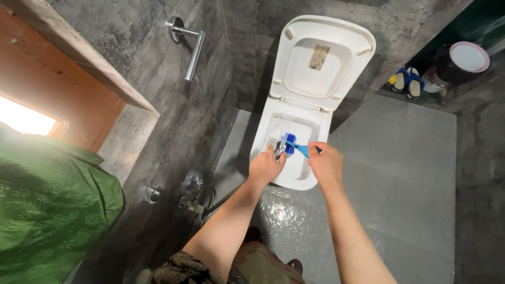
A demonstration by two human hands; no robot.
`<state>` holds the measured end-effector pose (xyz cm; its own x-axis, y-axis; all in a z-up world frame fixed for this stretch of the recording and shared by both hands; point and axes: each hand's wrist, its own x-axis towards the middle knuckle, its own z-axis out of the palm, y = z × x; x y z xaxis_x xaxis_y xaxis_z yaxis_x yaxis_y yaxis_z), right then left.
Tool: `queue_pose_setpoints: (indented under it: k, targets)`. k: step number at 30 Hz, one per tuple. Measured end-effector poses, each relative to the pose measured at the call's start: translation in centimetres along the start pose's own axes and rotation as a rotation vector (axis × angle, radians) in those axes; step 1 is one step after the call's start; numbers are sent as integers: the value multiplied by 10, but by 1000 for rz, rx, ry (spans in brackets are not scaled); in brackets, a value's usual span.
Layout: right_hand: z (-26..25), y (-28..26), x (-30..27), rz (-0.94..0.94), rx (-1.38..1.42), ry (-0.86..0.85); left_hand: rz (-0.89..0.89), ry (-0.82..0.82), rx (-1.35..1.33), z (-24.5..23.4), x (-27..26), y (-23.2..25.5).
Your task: The person scrubs the inside of a white toilet bowl with a blue toilet brush, then rinses the bowl and the brush using a handheld bidet sprayer. The person closes the toilet lid and rinses the exterior of the toilet.
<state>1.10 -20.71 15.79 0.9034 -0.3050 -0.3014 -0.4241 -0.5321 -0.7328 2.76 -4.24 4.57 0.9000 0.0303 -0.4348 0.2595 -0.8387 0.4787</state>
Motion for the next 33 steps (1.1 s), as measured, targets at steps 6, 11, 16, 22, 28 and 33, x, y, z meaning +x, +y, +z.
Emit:
queue_pose_setpoints:
  k: [6, 11, 16, 22, 28, 33]
  targets:
    - [-10, -1, -9, 11, 99, 23, -29, -49, 1, -10, -10, 2]
    - [-16, 5, -3, 17, 117, 42, -22, -126, 50, -21, -20, 4]
    - [-21, 6, -5, 2, 146, 75, 22, -164, 3, -18, -28, 5]
    - [-30, 11, -4, 3, 160, 90, 27, -211, 34, -14, -26, 9]
    - [-34, 7, -16, 20, 165, 77, 7, -219, 70, -10, -29, 10]
    - [-39, 9, -14, 39, 160, 78, -7, -212, 25, 5, -15, 2]
